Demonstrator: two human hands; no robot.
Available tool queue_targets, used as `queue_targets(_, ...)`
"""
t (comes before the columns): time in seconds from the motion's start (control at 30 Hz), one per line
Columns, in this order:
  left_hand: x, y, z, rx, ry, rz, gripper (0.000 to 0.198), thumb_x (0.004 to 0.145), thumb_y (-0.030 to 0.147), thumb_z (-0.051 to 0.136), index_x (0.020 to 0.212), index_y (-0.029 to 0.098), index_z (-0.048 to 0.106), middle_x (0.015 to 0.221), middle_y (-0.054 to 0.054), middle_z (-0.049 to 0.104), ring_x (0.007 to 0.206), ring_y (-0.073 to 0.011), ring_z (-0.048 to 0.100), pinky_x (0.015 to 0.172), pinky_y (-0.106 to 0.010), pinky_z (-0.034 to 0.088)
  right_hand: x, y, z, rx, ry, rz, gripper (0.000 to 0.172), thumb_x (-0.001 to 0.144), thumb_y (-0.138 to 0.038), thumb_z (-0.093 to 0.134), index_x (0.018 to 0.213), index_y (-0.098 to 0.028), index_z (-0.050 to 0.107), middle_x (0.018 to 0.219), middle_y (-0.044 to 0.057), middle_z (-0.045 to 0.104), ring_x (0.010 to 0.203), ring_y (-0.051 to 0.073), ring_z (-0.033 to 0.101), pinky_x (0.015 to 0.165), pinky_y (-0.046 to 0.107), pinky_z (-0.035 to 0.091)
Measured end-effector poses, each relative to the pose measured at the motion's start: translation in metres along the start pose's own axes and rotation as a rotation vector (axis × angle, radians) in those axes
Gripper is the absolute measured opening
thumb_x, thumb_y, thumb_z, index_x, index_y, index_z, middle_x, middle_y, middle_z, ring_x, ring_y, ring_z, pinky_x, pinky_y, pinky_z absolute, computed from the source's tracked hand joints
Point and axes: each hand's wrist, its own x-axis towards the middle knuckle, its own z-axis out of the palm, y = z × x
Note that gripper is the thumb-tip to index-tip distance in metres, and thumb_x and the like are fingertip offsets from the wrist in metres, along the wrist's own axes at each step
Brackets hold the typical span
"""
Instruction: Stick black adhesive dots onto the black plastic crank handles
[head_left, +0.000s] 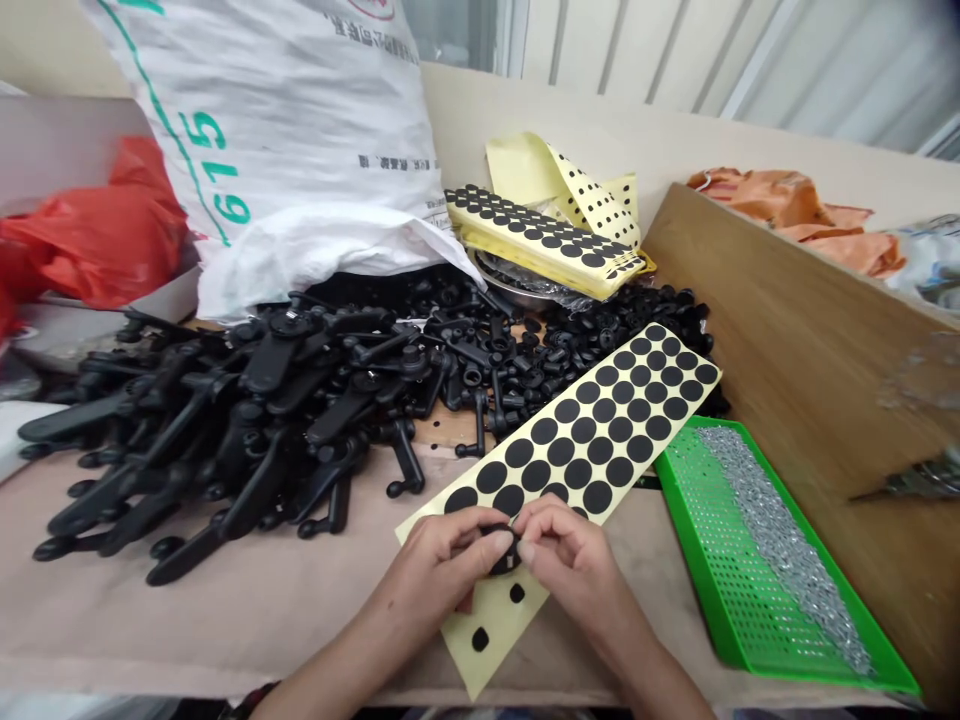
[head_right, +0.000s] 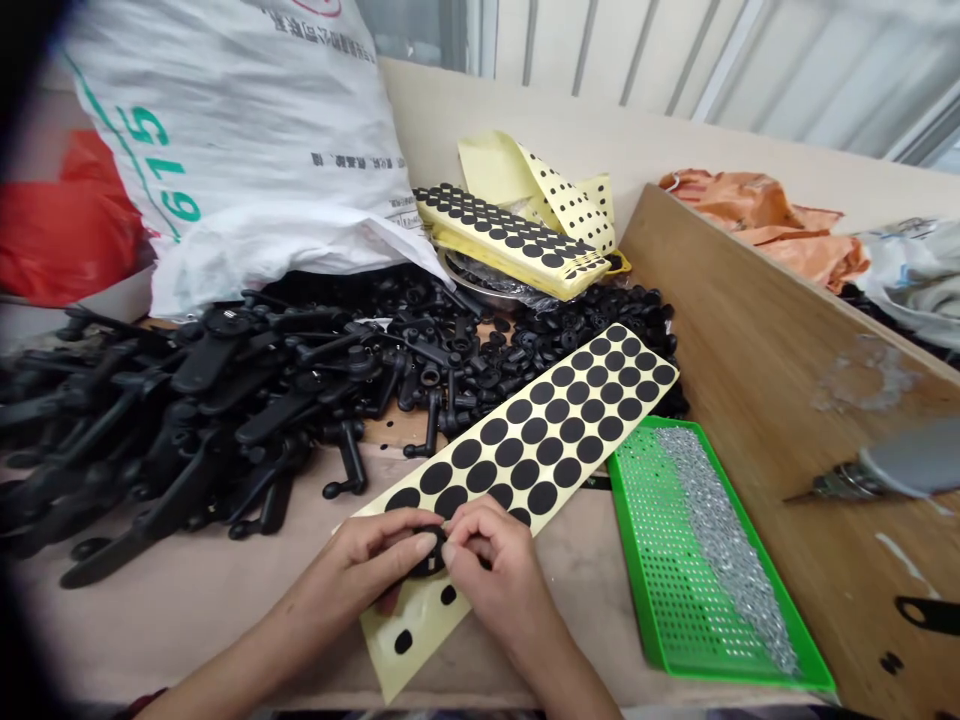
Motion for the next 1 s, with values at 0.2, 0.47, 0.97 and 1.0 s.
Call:
queue_targets(0.2,-0.008,0.000,-0.001,-0.042,0.100,0.081,0.023,0.077,0.034,0.058,0.092,0.016,0.062,0.056,0.005,0.049,0.048,-0.0101,0.049,0.047,-0.020,0.041,-0.012,-0.009,-0.005,0.132,-0.056,0.114,0.010,0.078,-0.025,0.063,0.077,-0.021,0.073,0.093,0.006,0.063,0.088,0.020,0.058,0.077,0.031,0.045)
queue_targets(0.47,-0.026,0.013,0.007,-0.337,0.272,0.065,0.025,0.071,0.035,0.067,0.087,0.018,0.063,0.063,0.002,0.062,0.049,-0.0093,0.051,0.046,-0.018,0.045,-0.024,-0.007,0.004,0.579,-0.067,0.166,0.023,0.080,-0.031,0.064,0.100,-0.022,0.070,0.099,0.007,0.069,0.088,0.019,0.063,0.089,0.036,0.045)
queue_targets(0.97,-0.051,0.007,0.031,-0.549,0.288,-0.041,0.035,0.070,0.042,0.072,0.094,0.018,0.064,0.055,0.004,0.060,0.047,-0.0081,0.050,0.050,-0.017,0.039,-0.033,-0.010,0.024,-0.217,-0.048,-0.310,0.026,0.095,-0.021,0.040,0.103,-0.023,0.065,0.084,0.002,0.064,0.072,0.011,0.060,0.067,0.021,0.046)
queue_targets(1.0,-0.052,0.006,0.033,-0.581,0.266,-0.067,0.035,0.071,0.042,0.072,0.095,0.018,0.064,0.055,0.003,0.061,0.047,-0.0085,0.051,0.050,-0.017,0.038,-0.036,-0.009,0.024,-0.206,-0.059,-0.306,0.027,0.095,-0.021,0.040,0.105,-0.024,0.065,0.085,0.001,0.064,0.071,0.011,0.060,0.067,0.021,0.046)
